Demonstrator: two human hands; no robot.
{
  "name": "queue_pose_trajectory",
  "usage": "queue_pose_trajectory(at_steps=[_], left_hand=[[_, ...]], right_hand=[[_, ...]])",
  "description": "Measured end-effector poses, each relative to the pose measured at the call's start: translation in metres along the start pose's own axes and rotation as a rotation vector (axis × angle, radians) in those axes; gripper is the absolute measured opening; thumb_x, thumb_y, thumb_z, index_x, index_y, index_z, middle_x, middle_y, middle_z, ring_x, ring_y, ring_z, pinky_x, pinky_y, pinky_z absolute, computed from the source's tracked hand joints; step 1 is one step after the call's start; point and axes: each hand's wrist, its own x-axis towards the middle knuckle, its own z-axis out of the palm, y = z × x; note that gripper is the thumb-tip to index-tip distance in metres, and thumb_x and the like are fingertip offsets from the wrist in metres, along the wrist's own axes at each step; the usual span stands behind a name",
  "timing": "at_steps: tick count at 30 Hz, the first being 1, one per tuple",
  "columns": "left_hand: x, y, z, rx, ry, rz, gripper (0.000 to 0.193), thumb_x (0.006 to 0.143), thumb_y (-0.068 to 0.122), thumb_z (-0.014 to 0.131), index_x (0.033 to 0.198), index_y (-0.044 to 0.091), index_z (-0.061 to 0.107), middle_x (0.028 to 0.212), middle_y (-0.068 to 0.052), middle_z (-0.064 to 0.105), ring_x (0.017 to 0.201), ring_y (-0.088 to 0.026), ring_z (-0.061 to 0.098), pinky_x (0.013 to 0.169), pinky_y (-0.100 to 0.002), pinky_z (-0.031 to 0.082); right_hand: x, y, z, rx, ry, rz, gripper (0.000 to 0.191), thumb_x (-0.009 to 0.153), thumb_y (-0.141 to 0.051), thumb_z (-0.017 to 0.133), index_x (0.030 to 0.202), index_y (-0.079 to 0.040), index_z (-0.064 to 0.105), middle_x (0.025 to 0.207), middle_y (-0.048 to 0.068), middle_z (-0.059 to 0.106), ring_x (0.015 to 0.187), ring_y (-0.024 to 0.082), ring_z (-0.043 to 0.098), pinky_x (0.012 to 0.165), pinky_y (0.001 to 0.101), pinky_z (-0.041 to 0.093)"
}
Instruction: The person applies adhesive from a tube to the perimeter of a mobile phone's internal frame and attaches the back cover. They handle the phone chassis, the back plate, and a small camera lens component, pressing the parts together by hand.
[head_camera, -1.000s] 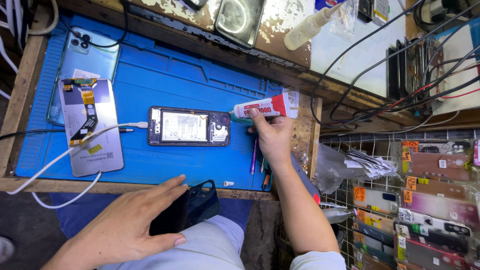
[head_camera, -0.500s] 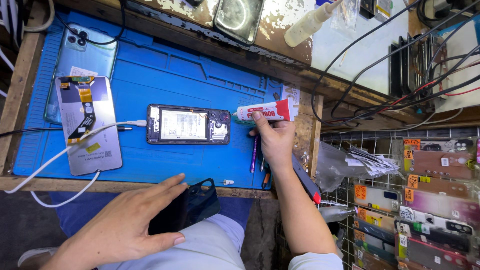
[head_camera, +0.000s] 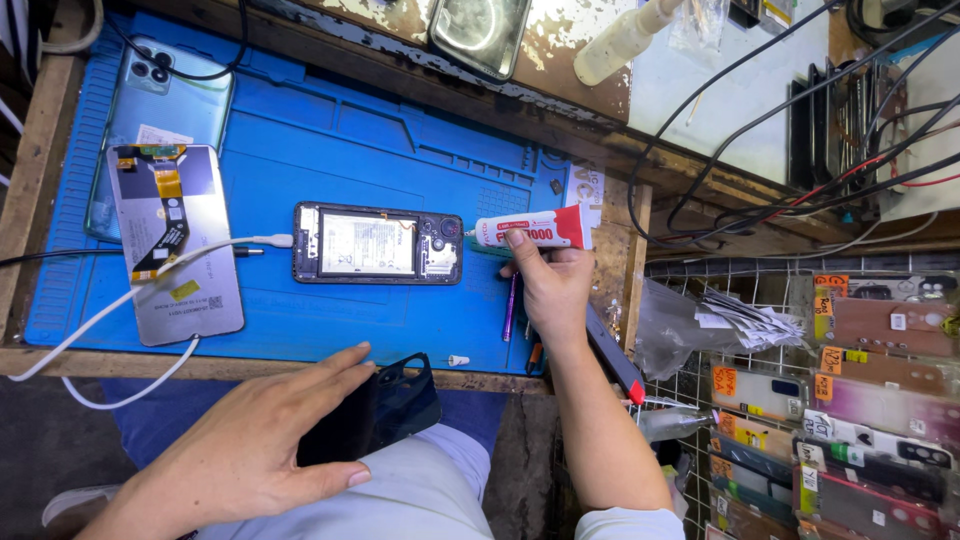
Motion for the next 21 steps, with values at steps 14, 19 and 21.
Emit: queue_pose_trajectory(at_steps=[14, 19, 21], left_hand=[[-0.001, -0.004, 0.001, -0.010, -0.001, -0.007, 0.092, 0.081, 0.060, 0.077, 0.147, 0.001, 0.052, 0.159, -0.023, 0.045, 0.133, -0.040, 0.053, 0.105, -0.046, 0.043], [0.001, 0.002, -0.003, -0.011, 0.001, -0.009, 0.091, 0.082, 0.060, 0.077, 0.147, 0.001, 0.053, 0.159, -0.023, 0.045, 0.134, -0.040, 0.052, 0.105, -0.047, 0.042], [0.003, 0.005, -0.004, -0.010, -0.026, -0.054, 0.092, 0.077, 0.057, 0.078, 0.146, 0.003, 0.053, 0.159, -0.022, 0.044, 0.136, -0.040, 0.051, 0.104, -0.046, 0.042]], right_hand=[[-0.019, 0.004, -0.005, 0.017, 0.031, 0.073, 0.019, 0.096, -0.011, 0.074, 0.107, 0.004, 0.070, 0.096, 0.011, 0.075, 0.079, 0.015, 0.069, 0.062, 0.0280, 0.058], [-0.029, 0.006, -0.008, 0.020, 0.031, 0.086, 0.019, 0.096, -0.011, 0.074, 0.107, 0.004, 0.070, 0.097, 0.011, 0.075, 0.080, 0.014, 0.069, 0.062, 0.0283, 0.058], [-0.033, 0.007, -0.010, 0.016, 0.030, 0.085, 0.019, 0.096, -0.011, 0.074, 0.106, 0.004, 0.070, 0.096, 0.011, 0.075, 0.079, 0.015, 0.069, 0.062, 0.0286, 0.058]])
